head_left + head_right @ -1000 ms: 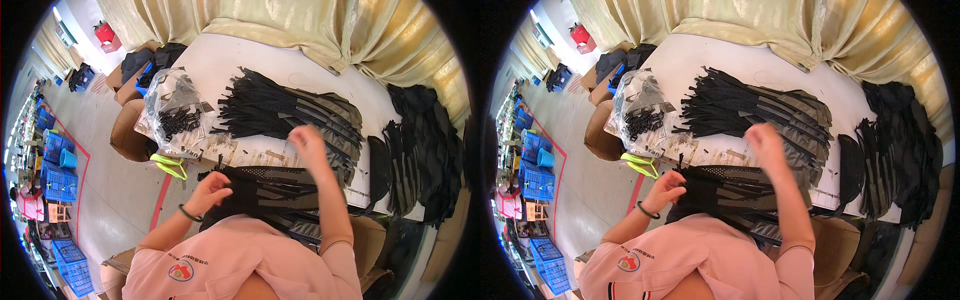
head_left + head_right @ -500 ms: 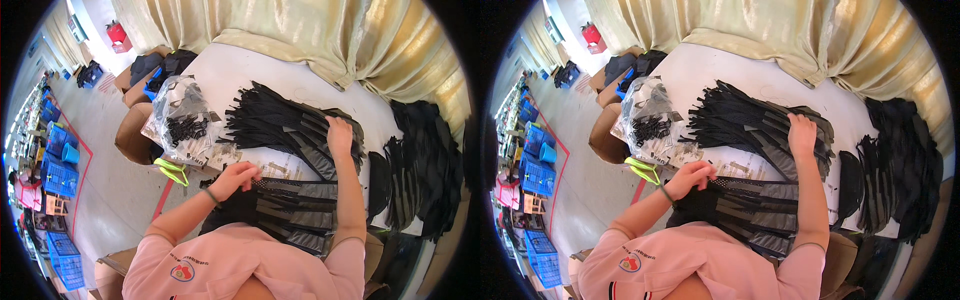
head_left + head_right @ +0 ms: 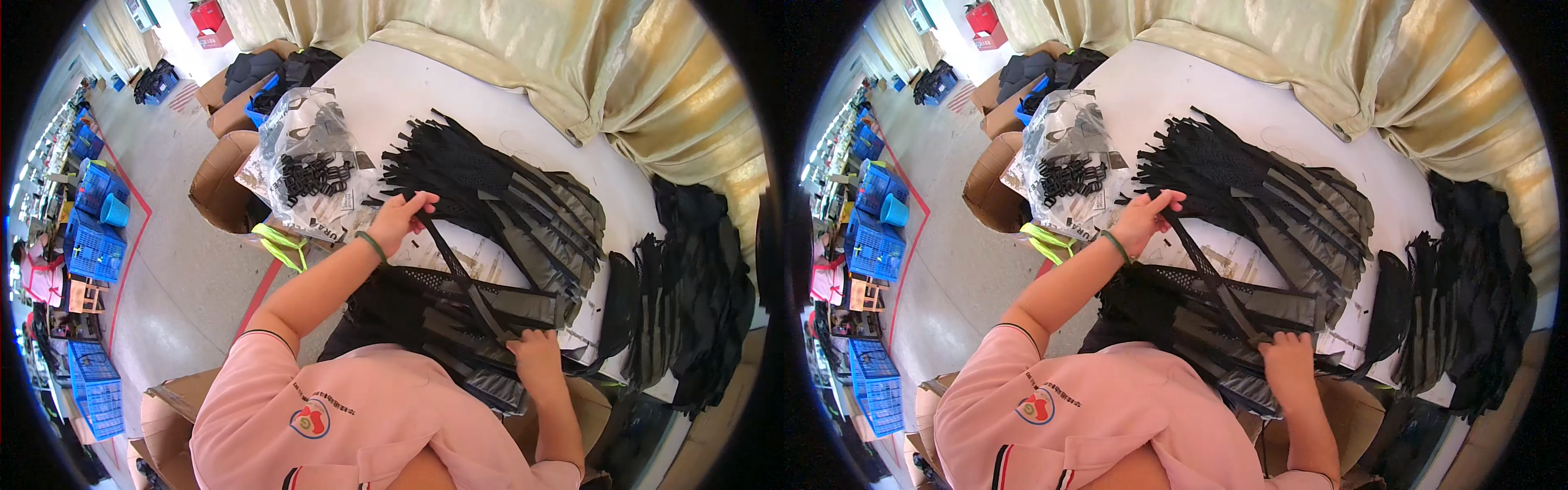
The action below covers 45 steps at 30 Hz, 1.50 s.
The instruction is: The person is assembling black mesh panels by attaching small plastic clips or fasteners to the edges.
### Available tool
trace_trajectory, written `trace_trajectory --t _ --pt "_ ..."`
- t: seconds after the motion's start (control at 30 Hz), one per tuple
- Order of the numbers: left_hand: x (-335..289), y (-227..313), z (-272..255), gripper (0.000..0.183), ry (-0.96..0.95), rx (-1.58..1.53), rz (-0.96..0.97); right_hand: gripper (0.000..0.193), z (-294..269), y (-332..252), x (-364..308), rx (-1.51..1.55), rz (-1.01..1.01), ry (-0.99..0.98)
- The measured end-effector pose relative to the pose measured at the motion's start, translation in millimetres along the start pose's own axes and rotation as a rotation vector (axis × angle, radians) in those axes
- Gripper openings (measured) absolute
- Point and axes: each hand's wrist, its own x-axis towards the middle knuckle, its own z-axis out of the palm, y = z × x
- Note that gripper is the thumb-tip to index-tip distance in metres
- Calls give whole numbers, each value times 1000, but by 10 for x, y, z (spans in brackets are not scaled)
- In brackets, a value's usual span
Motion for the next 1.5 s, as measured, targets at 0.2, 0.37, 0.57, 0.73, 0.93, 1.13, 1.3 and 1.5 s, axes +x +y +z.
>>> trace_trajectory --t 0.2,0.37,0.57,0.73,0.93,1.13,1.3,1.5 --pt "-414 10 -138 27 -77 84 61 47 -162 -129 643 610 -56 265" --pt "-682 58 32 27 -256 625 595 46 202 -743 1615 1321 -148 488" --pt "-374 346 -884 19 332 707 635 17 236 -891 1692 1331 -50 357" --pt "-2 291 -1876 22 394 1444 452 18 168 -930 1692 1216 -239 462" --pt "170 334 -1922 21 300 1522 296 19 295 -921 1730 1242 -271 479" --pt "86 294 -1900 24 323 1523 317 19 283 -885 1743 1271 -216 382" --pt "-8 333 -1885 24 271 1530 283 19 161 -874 1751 1175 -255 395" --pt "-64 372 -1844 20 273 1469 352 19 -71 -978 1715 1344 -153 222"
